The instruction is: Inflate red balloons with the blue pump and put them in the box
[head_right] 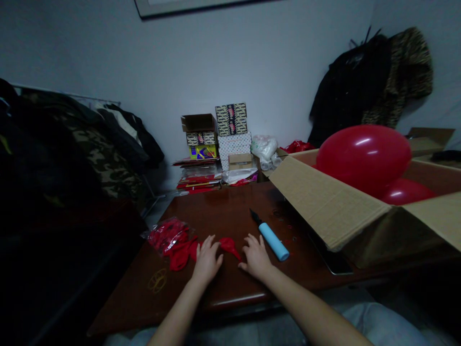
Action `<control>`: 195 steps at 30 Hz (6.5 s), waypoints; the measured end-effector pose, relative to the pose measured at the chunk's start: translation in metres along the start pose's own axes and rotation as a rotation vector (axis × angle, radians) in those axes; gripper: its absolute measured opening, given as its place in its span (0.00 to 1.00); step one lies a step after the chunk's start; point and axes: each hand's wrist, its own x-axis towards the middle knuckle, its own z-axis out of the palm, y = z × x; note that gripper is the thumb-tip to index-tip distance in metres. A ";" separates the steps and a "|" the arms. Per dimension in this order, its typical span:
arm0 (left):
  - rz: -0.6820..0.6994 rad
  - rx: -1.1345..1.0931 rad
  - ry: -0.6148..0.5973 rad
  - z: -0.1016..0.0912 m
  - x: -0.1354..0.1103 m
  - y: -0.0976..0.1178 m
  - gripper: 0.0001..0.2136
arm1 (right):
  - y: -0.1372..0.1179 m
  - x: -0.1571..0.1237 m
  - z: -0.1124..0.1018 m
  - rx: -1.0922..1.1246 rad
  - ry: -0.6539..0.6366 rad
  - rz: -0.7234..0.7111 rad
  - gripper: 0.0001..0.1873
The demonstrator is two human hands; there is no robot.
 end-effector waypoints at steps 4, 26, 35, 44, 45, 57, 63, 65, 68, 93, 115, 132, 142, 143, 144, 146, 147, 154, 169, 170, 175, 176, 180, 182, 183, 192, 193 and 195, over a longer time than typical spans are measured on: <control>0.008 -0.061 -0.004 0.002 -0.014 0.008 0.18 | -0.008 0.003 0.010 -0.005 0.012 -0.018 0.11; -1.031 -2.261 -0.362 0.052 -0.016 0.056 0.07 | -0.021 0.003 -0.012 0.083 0.044 -0.165 0.09; -0.876 -2.365 -0.504 0.058 -0.020 0.037 0.11 | 0.027 0.010 -0.017 -0.196 0.135 0.273 0.23; -0.707 -2.435 -0.478 0.060 -0.025 0.032 0.10 | 0.069 0.027 -0.013 -0.336 0.038 0.512 0.28; -0.705 -2.431 -0.473 0.060 -0.025 0.032 0.10 | 0.069 0.027 -0.012 -0.335 0.038 0.505 0.27; -0.754 -2.266 -0.034 0.053 0.042 -0.010 0.07 | 0.025 -0.012 -0.008 -0.247 0.147 0.124 0.24; -0.763 -2.171 0.084 0.030 0.077 -0.030 0.07 | 0.019 -0.022 -0.011 -0.207 0.213 -0.088 0.25; -0.738 -2.163 0.078 0.026 0.080 -0.033 0.07 | 0.016 -0.021 -0.012 -0.198 0.216 -0.120 0.25; -0.723 -2.159 0.086 0.024 0.079 -0.036 0.07 | 0.012 -0.020 -0.014 -0.187 0.198 -0.127 0.25; -0.770 -2.236 -0.012 0.046 0.057 -0.001 0.07 | -0.022 -0.029 -0.021 0.144 -0.096 0.095 0.16; -0.761 -2.354 -0.121 0.058 0.046 0.014 0.04 | -0.028 -0.046 -0.015 0.077 -0.054 0.193 0.17; -0.857 -2.182 0.137 0.053 0.081 0.044 0.09 | -0.040 -0.074 -0.043 0.059 -0.093 0.328 0.20; -0.870 -2.222 0.128 0.052 0.095 0.041 0.09 | -0.039 -0.097 -0.077 0.062 -0.327 0.317 0.24; -0.828 -2.241 0.120 0.048 0.096 0.044 0.08 | -0.039 -0.098 -0.079 0.070 -0.329 0.310 0.24; -0.778 -2.260 0.114 0.044 0.098 0.047 0.08 | -0.039 -0.098 -0.082 0.080 -0.327 0.307 0.24; -0.686 -2.270 0.107 0.036 0.104 0.051 0.07 | -0.040 -0.096 -0.088 0.096 -0.300 0.306 0.24; -0.673 -2.273 0.102 0.033 0.107 0.052 0.07 | -0.040 -0.095 -0.091 0.105 -0.280 0.309 0.23; -0.804 -2.303 0.075 0.060 0.090 0.052 0.07 | -0.043 -0.077 -0.083 0.148 -0.225 0.385 0.25; -0.850 -2.189 0.012 0.085 0.061 0.048 0.07 | -0.053 -0.019 -0.017 -0.001 -0.178 0.429 0.25; -0.863 -2.180 0.021 0.086 0.061 0.048 0.07 | -0.053 -0.022 -0.018 -0.015 -0.183 0.430 0.25; -0.872 -2.172 0.055 0.087 0.061 0.051 0.07 | -0.050 -0.054 -0.029 -0.055 -0.222 0.391 0.25; -0.872 -2.168 0.051 0.087 0.061 0.051 0.07 | -0.049 -0.063 -0.031 -0.055 -0.236 0.379 0.25; -0.904 -2.143 0.043 0.084 0.062 0.050 0.07 | -0.033 -0.098 -0.031 -0.033 -0.328 0.340 0.24; -0.920 -2.144 0.055 0.084 0.063 0.050 0.07 | -0.021 -0.112 -0.027 -0.003 -0.375 0.323 0.23; -0.929 -2.147 0.061 0.083 0.063 0.050 0.07 | -0.016 -0.118 -0.025 0.019 -0.400 0.318 0.22; -0.937 -2.217 0.089 0.084 0.062 0.047 0.07 | -0.029 -0.108 -0.055 0.136 -0.448 0.375 0.28; -0.932 -2.224 0.085 0.084 0.062 0.046 0.07 | -0.034 -0.103 -0.059 0.136 -0.444 0.379 0.29; -0.915 -2.238 0.068 0.083 0.061 0.046 0.08 | -0.043 -0.093 -0.063 0.121 -0.421 0.392 0.29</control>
